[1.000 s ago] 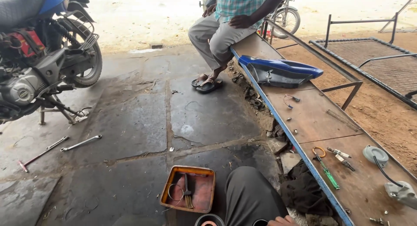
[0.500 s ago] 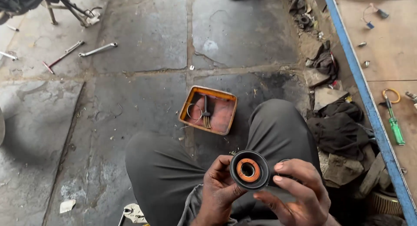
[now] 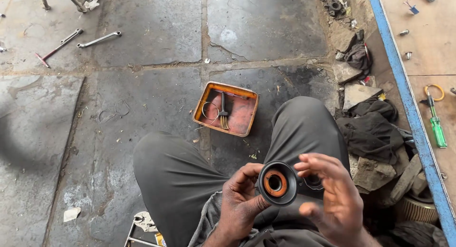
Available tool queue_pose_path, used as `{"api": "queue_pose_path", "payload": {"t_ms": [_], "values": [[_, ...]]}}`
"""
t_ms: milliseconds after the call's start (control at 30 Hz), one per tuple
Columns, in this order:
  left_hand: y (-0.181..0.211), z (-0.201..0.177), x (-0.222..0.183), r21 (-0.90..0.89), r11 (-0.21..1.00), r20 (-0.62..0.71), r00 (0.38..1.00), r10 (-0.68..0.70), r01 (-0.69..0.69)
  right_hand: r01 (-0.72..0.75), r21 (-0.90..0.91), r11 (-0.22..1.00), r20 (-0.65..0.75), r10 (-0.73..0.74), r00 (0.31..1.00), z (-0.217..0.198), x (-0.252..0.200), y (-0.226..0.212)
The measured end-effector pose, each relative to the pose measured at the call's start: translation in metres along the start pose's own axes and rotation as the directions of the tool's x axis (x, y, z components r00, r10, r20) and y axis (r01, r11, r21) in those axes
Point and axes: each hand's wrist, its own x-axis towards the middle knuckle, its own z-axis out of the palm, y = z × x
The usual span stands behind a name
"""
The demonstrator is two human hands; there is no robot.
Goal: Manually disassemble and inspect rubber and plastic components of a motorcycle carburetor assembly.
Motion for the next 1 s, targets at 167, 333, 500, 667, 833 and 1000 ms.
{"api": "queue_pose_path", "payload": {"t_ms": [167, 333, 500, 667, 833, 1000], "values": [[0.000, 0.000, 0.000, 0.162, 0.982, -0.004, 0.995, 0.104, -0.102, -0.640, 0.485, 0.596, 0.452, 0.455, 0.767, -0.006, 0.013, 0.000], [0.000, 0.002, 0.001, 0.430, 0.889, 0.015, 0.986, 0.169, -0.159, -0.466, 0.232, 0.854, 0.443, 0.334, 0.832, -0.002, 0.010, -0.004], [-0.011, -0.007, 0.009, 0.521, 0.845, -0.041, 0.985, 0.167, -0.121, -0.351, 0.262, 0.899, 0.355, 0.248, 0.901, -0.016, 0.017, 0.001], [-0.019, -0.015, 0.018, 0.322, 0.947, -0.180, 0.981, 0.078, -0.017, -0.319, -0.379, 0.869, 0.110, 0.385, 0.916, -0.049, 0.032, 0.022], [-0.037, -0.024, 0.022, 0.131, 0.990, -0.213, 0.977, -0.029, 0.058, -0.526, -0.616, 0.587, 0.297, 0.791, 0.535, -0.047, 0.005, 0.054], [-0.051, -0.029, 0.025, 0.025, 0.998, -0.195, 0.979, -0.056, 0.062, -0.771, -0.226, 0.595, 0.305, 0.795, 0.524, -0.044, -0.024, 0.079]]}}
